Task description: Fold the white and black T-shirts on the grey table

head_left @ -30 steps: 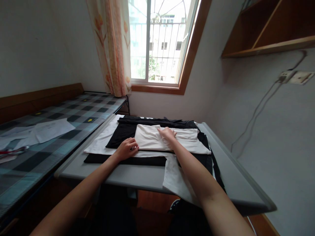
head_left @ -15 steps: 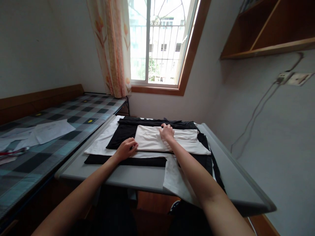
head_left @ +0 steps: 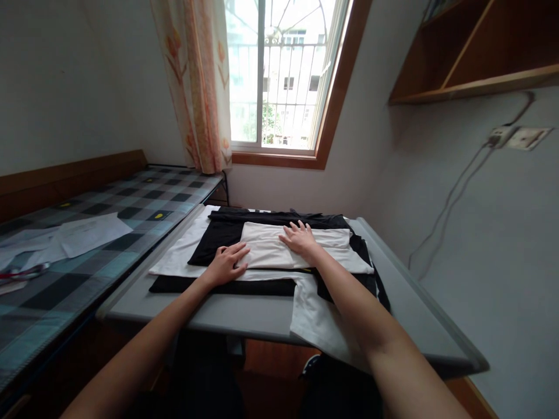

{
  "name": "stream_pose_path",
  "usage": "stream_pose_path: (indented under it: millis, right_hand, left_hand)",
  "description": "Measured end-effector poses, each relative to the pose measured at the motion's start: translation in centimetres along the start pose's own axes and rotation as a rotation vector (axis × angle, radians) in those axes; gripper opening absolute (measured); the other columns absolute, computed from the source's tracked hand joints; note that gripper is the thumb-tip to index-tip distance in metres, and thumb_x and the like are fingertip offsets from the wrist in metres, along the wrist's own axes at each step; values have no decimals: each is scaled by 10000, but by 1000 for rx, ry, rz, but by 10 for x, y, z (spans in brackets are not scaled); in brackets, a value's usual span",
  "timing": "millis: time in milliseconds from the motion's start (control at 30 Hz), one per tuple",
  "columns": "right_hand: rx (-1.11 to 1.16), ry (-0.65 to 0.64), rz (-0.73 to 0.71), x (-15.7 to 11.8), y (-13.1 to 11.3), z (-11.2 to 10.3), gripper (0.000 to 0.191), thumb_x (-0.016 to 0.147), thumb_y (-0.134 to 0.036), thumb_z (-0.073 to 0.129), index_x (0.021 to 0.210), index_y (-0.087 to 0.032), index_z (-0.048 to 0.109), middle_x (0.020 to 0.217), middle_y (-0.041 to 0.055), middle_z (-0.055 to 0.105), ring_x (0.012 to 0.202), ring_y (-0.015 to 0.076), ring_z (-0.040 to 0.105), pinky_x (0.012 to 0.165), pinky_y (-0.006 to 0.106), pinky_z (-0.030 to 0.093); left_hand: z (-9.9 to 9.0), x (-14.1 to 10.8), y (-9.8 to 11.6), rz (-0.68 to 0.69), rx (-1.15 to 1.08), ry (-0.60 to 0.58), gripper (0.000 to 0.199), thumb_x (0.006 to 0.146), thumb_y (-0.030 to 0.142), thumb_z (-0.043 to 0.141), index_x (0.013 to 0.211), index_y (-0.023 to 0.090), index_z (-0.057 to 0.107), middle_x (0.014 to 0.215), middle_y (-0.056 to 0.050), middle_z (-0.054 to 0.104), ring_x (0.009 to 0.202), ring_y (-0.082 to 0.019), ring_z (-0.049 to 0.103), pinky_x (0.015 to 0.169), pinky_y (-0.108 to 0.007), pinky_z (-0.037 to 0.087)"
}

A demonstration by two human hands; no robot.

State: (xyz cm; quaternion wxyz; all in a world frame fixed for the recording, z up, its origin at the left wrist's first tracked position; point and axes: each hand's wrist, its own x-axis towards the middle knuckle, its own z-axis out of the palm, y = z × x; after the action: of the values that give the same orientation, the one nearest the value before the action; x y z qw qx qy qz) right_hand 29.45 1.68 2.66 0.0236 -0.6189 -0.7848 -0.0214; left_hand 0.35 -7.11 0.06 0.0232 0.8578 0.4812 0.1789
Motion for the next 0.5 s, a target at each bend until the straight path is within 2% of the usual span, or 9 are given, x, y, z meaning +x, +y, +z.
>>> stream_pose_path:
  millis: [100, 167, 267, 333, 400, 500]
  right_hand:
    - [-62, 132, 74, -11, 29, -8, 497, 945, -509, 379, 1308, -227, 567, 1424, 128, 482, 1316, 314, 381, 1074, 462, 263]
    - [-81, 153, 219, -21, 55, -14, 440, 926, -451, 455, 1251, -191, 596, 1327, 160, 547, 1223, 310, 471, 1011, 437, 341]
    - [-23, 164, 521, -36, 96, -24, 433, 919, -436, 474, 1227, -159, 600, 1261, 182, 583, 1155, 309, 541, 948, 427, 405]
    - [74, 140, 713, -44, 120, -27, 468, 919, -470, 457, 1224, -148, 607, 1244, 191, 599, 1129, 311, 575, 915, 423, 435]
    - [173, 69, 836, -50, 139, -27, 514, 902, -525, 464, 1203, -144, 631, 1195, 200, 631, 1099, 320, 603, 879, 418, 459]
    - [257, 2, 846, -54, 155, -19, 538, 860, -564, 526, 1152, -137, 673, 1090, 204, 678, 1039, 328, 638, 833, 405, 477]
  left_hand:
    - [0, 0, -1, 4, -9, 9, 477, 907, 407, 480, 1360, 267, 540, 1491, -83, 442, 1348, -277, 425, 1050, -473, 302]
    - [0, 0, -1, 3, -13, 10, 476, 908, 410, 478, 1357, 267, 543, 1489, -83, 446, 1347, -275, 426, 1046, -466, 309]
    - [0, 0, -1, -3, -12, 5, 476, 906, 409, 479, 1354, 263, 547, 1487, -86, 448, 1346, -275, 426, 1034, -463, 321]
    - [0, 0, 0, -3, -14, 10, 474, 902, 407, 485, 1351, 269, 550, 1484, -85, 453, 1342, -277, 430, 1030, -462, 325]
    - [1, 0, -1, 1, -18, 20, 472, 900, 406, 488, 1349, 274, 552, 1480, -82, 458, 1338, -278, 433, 1030, -460, 326]
    - [1, 0, -1, 2, -19, 23, 470, 901, 408, 486, 1346, 272, 556, 1476, -81, 464, 1337, -275, 436, 1029, -451, 330]
